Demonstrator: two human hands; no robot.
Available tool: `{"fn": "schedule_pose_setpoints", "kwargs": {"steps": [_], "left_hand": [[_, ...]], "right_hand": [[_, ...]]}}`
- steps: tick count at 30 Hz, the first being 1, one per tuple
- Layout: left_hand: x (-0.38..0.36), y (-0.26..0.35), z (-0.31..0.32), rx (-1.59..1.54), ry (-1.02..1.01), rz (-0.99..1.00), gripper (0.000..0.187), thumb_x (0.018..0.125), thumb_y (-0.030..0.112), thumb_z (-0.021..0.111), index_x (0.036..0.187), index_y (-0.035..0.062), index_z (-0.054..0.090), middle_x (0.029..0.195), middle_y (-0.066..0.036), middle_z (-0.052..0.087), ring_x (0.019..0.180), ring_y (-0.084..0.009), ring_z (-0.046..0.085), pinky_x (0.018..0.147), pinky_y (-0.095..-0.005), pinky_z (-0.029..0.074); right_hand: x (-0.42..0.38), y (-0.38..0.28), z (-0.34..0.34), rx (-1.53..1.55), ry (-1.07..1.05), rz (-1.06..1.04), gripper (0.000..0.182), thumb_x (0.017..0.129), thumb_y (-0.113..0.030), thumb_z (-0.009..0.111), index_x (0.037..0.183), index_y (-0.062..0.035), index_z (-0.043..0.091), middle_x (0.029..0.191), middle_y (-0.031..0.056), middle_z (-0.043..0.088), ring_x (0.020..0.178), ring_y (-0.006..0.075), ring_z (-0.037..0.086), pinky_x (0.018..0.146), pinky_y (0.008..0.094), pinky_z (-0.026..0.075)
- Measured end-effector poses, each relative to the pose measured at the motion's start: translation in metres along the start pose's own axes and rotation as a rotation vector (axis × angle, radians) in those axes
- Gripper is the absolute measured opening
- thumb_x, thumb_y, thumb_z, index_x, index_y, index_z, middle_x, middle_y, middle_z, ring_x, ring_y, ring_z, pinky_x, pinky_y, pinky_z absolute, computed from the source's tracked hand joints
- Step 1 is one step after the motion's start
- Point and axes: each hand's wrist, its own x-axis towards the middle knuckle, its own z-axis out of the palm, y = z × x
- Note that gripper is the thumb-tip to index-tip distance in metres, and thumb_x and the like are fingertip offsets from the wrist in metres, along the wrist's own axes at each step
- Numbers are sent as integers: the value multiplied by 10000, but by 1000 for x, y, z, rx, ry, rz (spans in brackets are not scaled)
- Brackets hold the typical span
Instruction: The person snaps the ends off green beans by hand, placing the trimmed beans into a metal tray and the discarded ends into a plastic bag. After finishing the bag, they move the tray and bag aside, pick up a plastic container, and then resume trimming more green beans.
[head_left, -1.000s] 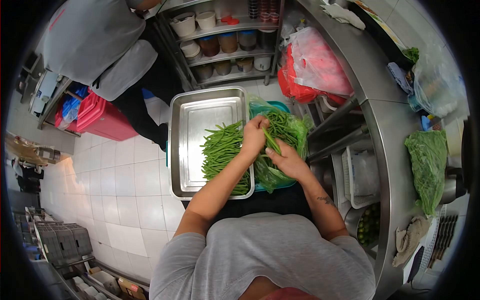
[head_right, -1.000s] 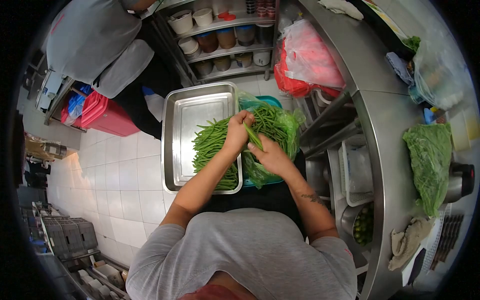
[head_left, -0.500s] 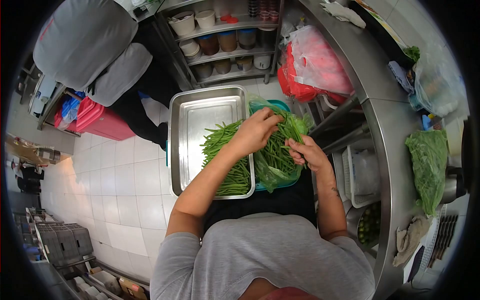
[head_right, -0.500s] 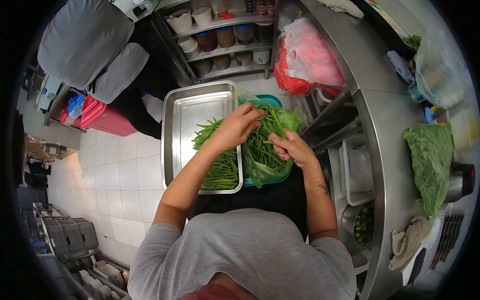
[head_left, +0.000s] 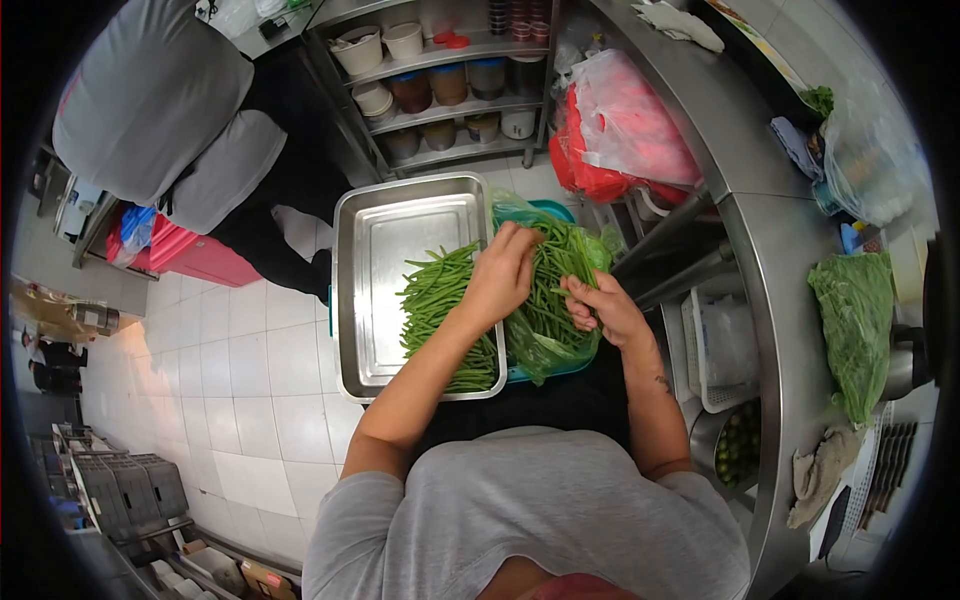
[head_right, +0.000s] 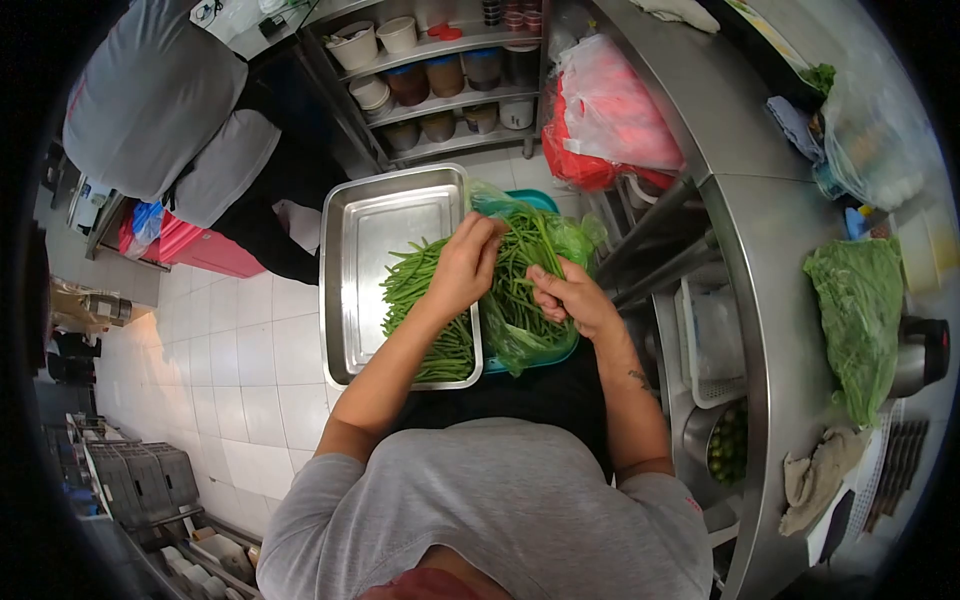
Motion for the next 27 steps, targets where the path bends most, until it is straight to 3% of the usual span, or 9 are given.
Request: {"fn": "schedule_pose_setpoints", "kwargs": {"steps": [2,5,11,20,23,25,27], "left_hand": [[2,16,-10,-83,-21,108,95,805,3,573,880,4,515,885,-143,517,841,-337,539,665,-427,442],[1,14,-9,76,2,273,111,792,1,583,875,17,511,862,-133,505,821,-333,533,675,-419,443],[-2,11,-11,204,-87,318,197,748,57,670,905,37,553,839,-104,504,773,-298,520,641,-384,432],[3,10,-12,209,-128,383,145,761,41,620,874,51,529,835,-105,503,785,-302,511,674,-393,421],[-4,9,0,153,-20,318,129,771,22,622,881,18,557,818,-124,531,745,-309,529,626,-371,432],[-12,9,15,-44,43,14,63,795,30,590,840,3,557,742,-108,530,668,-266,522,593,-349,418],[-17,0,30,-211,109,-286,59,820,49,564,807,-8,555,674,-85,520,608,-215,502,566,-327,402]], "right_hand": [[2,-1,0,34,-9,22,223,961,-266,512,974,-43,517,618,-14,402,473,59,346,436,206,300],[2,-3,2,43,-30,35,226,966,-271,501,986,-45,512,616,-15,400,465,59,342,430,206,296],[3,-1,2,6,-59,26,223,973,-278,484,978,-55,493,609,-19,398,455,55,334,421,203,285],[-1,-7,-2,-108,-43,66,202,972,-254,491,971,-52,499,603,-22,384,459,54,315,417,204,276],[1,-5,-1,-136,-10,28,198,968,-252,499,984,-55,502,605,-25,388,464,54,324,422,207,290],[7,0,2,-214,4,-49,228,961,-258,511,1028,-40,511,615,-16,421,476,66,366,438,218,328],[10,1,11,-666,121,-163,382,944,-318,519,1141,7,481,767,118,559,672,227,542,601,312,432]]}}
